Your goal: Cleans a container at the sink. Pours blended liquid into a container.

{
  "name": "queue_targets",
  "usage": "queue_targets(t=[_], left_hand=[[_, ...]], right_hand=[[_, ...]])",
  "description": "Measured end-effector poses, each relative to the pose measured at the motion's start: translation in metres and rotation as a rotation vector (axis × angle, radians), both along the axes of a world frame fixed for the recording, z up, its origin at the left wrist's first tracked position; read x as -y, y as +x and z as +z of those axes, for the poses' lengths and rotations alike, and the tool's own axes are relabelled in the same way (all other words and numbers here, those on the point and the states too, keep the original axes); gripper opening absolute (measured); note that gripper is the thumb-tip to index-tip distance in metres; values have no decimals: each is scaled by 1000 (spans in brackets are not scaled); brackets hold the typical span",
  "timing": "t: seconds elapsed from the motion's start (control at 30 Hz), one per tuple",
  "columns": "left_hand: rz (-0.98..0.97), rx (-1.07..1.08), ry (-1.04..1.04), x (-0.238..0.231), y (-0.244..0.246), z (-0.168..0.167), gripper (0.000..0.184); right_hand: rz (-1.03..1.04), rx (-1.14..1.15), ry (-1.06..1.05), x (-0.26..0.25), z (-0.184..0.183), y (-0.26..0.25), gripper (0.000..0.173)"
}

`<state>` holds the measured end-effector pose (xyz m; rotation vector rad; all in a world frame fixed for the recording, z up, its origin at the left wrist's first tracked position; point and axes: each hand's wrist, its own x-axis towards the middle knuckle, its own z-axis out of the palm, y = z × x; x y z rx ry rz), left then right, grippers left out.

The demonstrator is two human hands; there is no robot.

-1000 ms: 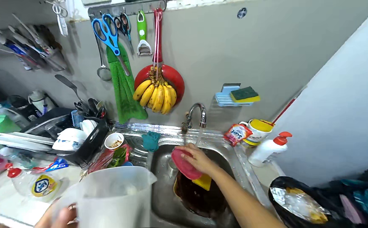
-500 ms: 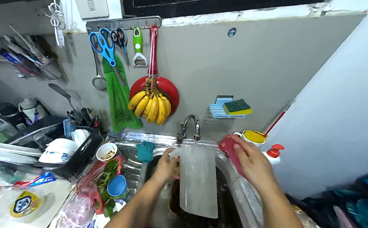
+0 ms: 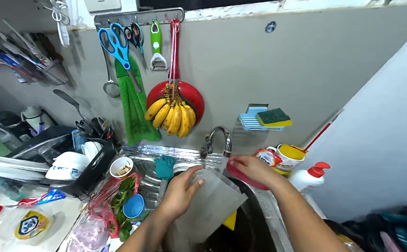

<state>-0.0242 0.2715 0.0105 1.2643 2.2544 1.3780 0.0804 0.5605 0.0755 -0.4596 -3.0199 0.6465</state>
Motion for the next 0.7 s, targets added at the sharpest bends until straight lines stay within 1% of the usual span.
queue_targets(t=[0.07, 0.1, 0.17, 0.2, 0.23, 0.27, 0.33, 0.43, 0.5, 0.57, 0.63, 0.67, 0.7], left_hand=[[3, -295, -131, 4, 13, 37, 43], [-16, -449, -188, 5, 21, 52, 40], [-109, -693, -316, 2, 39, 75, 36], [-169, -770, -384, 0, 48, 83, 33], [-228, -821, -456, -2, 56, 89, 28], [-285, -846, -534, -5, 63, 94, 23], [-367, -863, -688, -10, 74, 99, 20], [-419, -866, -763, -9, 77, 102, 17], [-431, -889, -782, -4, 77, 106, 16], [-431, -916, -798, 4, 80, 110, 16], [-446, -942, -802, 11, 86, 111, 16], [-461, -954, -799, 14, 88, 111, 16], [-481, -965, -792, 18, 90, 110, 16]], right_hand=[[71, 128, -20, 7, 2, -23, 33], [105, 155, -46, 11, 1, -34, 38], [176, 129, -65, 18, 0, -53, 54], [224, 104, -20, 19, -1, -63, 58], [280, 87, 70, 18, -5, -74, 58], [319, 107, 190, 16, -8, -87, 56], [384, 165, 382, 13, -16, -110, 50], [444, 153, 498, 11, -14, -124, 39], [427, 132, 508, 7, -5, -118, 34], [354, 173, 492, 4, 13, -98, 36], [263, 53, 419, 2, 12, -68, 34], [192, 91, 374, 12, 14, -51, 33], [194, 200, 423, 21, 11, -39, 34]])
